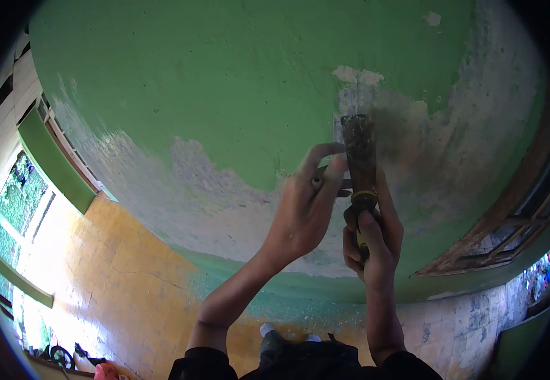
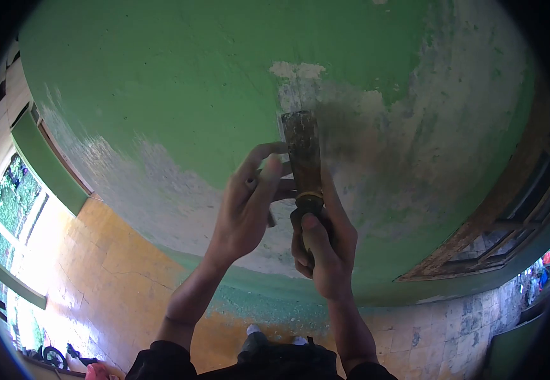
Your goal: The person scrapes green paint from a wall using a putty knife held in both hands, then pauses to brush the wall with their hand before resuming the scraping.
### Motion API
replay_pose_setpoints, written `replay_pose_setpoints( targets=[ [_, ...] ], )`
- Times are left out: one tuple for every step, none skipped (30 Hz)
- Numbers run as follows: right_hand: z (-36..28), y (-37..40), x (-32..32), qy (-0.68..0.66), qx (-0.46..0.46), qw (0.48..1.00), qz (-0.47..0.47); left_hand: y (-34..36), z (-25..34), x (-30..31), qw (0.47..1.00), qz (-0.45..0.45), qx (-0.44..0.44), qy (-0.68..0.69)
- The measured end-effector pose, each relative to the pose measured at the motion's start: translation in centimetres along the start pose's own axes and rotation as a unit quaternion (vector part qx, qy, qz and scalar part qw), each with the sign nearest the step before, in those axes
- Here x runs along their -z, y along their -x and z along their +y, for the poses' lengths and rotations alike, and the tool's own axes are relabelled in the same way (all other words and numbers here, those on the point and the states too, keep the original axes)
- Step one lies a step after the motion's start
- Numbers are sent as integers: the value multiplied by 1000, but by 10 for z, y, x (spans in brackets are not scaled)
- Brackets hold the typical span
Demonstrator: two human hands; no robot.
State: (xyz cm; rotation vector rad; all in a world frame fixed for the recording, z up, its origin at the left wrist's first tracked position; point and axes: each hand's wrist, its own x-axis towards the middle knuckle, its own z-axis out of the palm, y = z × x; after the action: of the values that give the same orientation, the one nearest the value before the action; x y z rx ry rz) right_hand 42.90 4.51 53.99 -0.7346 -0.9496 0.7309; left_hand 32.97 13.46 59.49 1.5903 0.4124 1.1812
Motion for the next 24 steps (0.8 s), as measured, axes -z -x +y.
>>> replay_pose_setpoints(
  targets=[
    [-2, -1, -2, 14, -9, 1000, 2, -7, -1, 0, 999, -17, 28, -3],
    [-3, -2, -4, 26, -16, 1000, 5, -15, -4, -1, 998, -34, 56, -6],
    [-4, -2, -7, 30, -23, 999, 10, -22, -9, -3, 999, -23, 34, 5],
    [-6, 0, -10, 34, -32, 999, 16, -27, -17, -7, 1000, -10, 15, 17],
    [-5, 1, -13, 37, -42, 998, 20, -32, -21, -10, 1000, 3, -5, 28],
    [-3, -1, -17, 39, -23, 999, 15, -36, -21, -12, 999, 23, -13, 23],
    [-1, -3, -21, 40, -6, 999, 13, -38, -19, -15, 999, 41, -19, 17],
    [1, -4, -23, 42, 12, 999, 11, -40, -17, -16, 998, 59, -26, 11],
    [-1, -4, -26, 35, 6, 999, 17, -41, -14, -16, 998, 58, -23, 1],
    [-7, -4, -30, 29, 0, 999, 22, -42, -10, -16, 998, 58, -21, -9],
    [-11, -4, -33, 21, -6, 999, 26, -44, -8, -14, 998, 59, -20, -20],
    [-13, -3, -33, 22, -18, 999, 28, -42, -7, -14, 998, 57, -11, -26],
    [-15, 0, -30, 24, -32, 999, 29, -39, -9, -14, 998, 56, -2, -30],
    [-16, 2, -29, 26, -44, 998, 31, -37, -9, -15, 998, 55, 6, -34],
    [-17, 0, -30, 27, -43, 998, 30, -39, -9, -15, 997, 64, -10, -39],
    [-20, -4, -30, 29, -40, 998, 31, -44, -9, -16, 996, 72, -28, -44],
    [-22, -6, -30, 30, -38, 998, 33, -47, -8, -17, 995, 79, -43, -48],
    [-23, -5, -31, 29, -39, 998, 35, -46, -6, -18, 996, 74, -30, -33],
    [-25, -5, -33, 28, -38, 998, 35, -47, -3, -18, 997, 70, -19, -18],
    [-27, -6, -34, 26, -33, 999, 33, -48, 0, -17, 998, 65, -12, -4],
    [-26, -3, -34, 27, -41, 998, 37, -46, -2, -16, 998, 61, -4, -11],
    [-25, 3, -31, 29, -49, 998, 40, -41, -9, -16, 998, 58, 4, -18],
    [-24, 5, -30, 31, -55, 997, 44, -39, -13, -15, 998, 53, 11, -25],
    [-27, 5, -32, 25, -61, 997, 43, -41, -13, -15, 998, 54, 4, -16]
  ],
)
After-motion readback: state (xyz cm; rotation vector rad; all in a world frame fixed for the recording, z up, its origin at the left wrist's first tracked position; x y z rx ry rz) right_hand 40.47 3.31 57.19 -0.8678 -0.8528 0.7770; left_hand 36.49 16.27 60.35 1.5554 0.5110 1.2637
